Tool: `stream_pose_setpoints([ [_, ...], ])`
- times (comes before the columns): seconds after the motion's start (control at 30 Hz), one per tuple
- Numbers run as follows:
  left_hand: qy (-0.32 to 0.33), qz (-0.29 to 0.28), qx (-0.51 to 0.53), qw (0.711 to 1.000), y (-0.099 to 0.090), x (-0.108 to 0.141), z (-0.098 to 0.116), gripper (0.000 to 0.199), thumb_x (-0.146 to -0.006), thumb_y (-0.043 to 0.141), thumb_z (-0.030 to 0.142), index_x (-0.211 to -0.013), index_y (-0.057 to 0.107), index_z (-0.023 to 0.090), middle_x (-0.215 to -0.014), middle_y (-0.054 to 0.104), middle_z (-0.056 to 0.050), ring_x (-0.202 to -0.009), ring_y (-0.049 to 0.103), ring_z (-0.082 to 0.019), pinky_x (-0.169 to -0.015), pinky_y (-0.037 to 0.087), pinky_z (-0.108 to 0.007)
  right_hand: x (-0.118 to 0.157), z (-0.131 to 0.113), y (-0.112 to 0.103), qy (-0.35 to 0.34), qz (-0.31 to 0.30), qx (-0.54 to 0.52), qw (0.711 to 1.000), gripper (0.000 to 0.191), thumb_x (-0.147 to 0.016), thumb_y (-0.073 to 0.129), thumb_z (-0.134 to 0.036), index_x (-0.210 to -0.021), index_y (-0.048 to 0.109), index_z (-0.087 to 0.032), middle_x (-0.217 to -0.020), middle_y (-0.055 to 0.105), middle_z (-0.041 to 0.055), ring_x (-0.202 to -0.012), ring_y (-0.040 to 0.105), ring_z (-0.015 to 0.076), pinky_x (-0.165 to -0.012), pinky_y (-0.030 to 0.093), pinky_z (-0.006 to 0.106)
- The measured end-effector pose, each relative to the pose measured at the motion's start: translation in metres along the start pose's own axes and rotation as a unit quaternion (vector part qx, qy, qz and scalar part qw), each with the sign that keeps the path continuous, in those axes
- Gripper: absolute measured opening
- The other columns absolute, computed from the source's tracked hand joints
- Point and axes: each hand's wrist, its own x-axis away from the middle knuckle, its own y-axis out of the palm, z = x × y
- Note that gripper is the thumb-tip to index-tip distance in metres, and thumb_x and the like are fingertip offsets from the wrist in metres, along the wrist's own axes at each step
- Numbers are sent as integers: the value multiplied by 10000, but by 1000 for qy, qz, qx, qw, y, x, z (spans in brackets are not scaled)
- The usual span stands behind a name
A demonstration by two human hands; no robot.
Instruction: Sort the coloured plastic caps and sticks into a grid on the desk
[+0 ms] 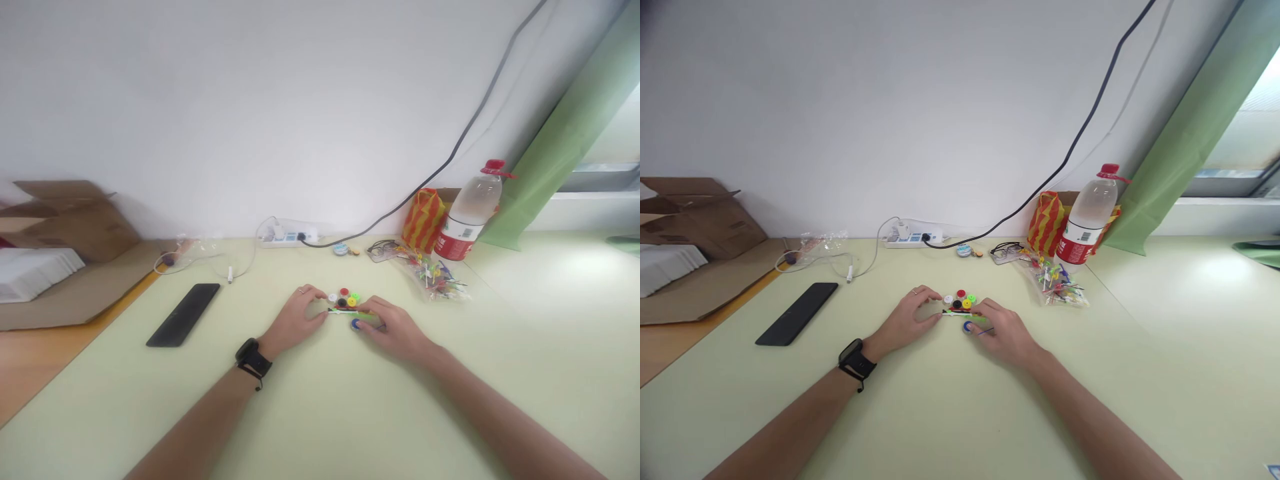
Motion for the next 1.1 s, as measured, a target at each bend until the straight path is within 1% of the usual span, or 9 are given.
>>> stream_pose_setpoints([
  [0.07, -17, 6, -5, 1000, 1, -1, -2, 200, -917, 626, 236, -1114, 663, 221, -1066, 677, -61, -1025, 640, -237, -943, 520, -411, -1, 7, -2, 27, 24, 14, 999, 229, -972, 573, -353, -1171, 643, -267, -1099, 690, 46, -888, 675, 193, -746, 520, 311],
  [0.13, -15, 4, -5, 1000, 2, -1, -2, 193, -926, 630, 260, -1112, 665, 222, -1038, 680, -58, -992, 642, -231, -916, 521, -397, -1, 15, -3, 45, 38, 30, 998, 205, -955, 581, -324, -1139, 645, -260, -1076, 683, 47, -902, 676, 199, -751, 522, 317],
  [0.23, 4, 1, -4, 1000, 3, 0, 1, 186, -932, 639, 293, -1102, 672, 228, -1051, 688, -61, -1001, 640, -235, -918, 513, -392, -4, 24, -1, 61, 33, 49, 996, 120, -935, 593, -304, -1013, 666, -250, -976, 681, 37, -845, 669, 197, -726, 516, 314],
  [0.33, -6, -1, 0, 1000, 5, 0, 3, 148, -957, 606, 298, -1058, 685, 225, -1012, 687, -56, -959, 642, -225, -875, 515, -372, -8, 26, 5, 72, 30, 51, 996, 108, -948, 574, -305, -939, 667, -249, -912, 680, 24, -768, 650, 180, -703, 502, 306],
  [0.5, -24, -2, 7, 1000, 7, -1, -1, 161, -969, 585, 304, -1062, 691, 226, -935, 659, -39, -863, 628, -203, -797, 516, -345, -13, 22, 11, 73, 49, 36, 996, 157, -972, 540, -330, -1035, 660, -250, -929, 691, 22, -748, 642, 170, -695, 494, 306],
  [0.57, -25, 5, 12, 1000, 7, -1, -2, 160, -966, 588, 296, -1069, 687, 224, -941, 659, -39, -868, 629, -199, -801, 517, -341, -12, 23, 6, 74, 55, 38, 995, 167, -962, 553, -352, -1043, 645, -239, -921, 685, 24, -764, 642, 176, -691, 492, 305],
  [0.77, -18, 11, 19, 1000, 8, 1, -4, 165, -943, 612, 273, -1081, 688, 225, -945, 676, -39, -869, 636, -196, -810, 524, -341, -5, 29, -10, 48, -1, 36, 998, 162, -880, 660, -366, -974, 641, -235, -926, 694, 26, -807, 645, 187, -711, 492, 308],
  [0.9, -14, -3, 15, 1000, 8, 1, -2, 187, -932, 626, 267, -1100, 703, 239, -939, 686, -33, -855, 640, -193, -801, 526, -335, -7, 28, -3, 56, 5, 28, 998, 91, -908, 616, -326, -926, 642, -240, -908, 708, 12, -775, 655, 171, -696, 484, 296],
  [1.1, 4, -31, 13, 999, 6, 1, 1, 230, -952, 609, 284, -1149, 726, 262, -941, 703, -37, -893, 642, -208, -828, 529, -353, -14, 26, 8, 95, 27, 56, 994, 127, -927, 570, -318, -904, 669, -244, -782, 694, -2, -683, 619, 168, -633, 441, 285],
])
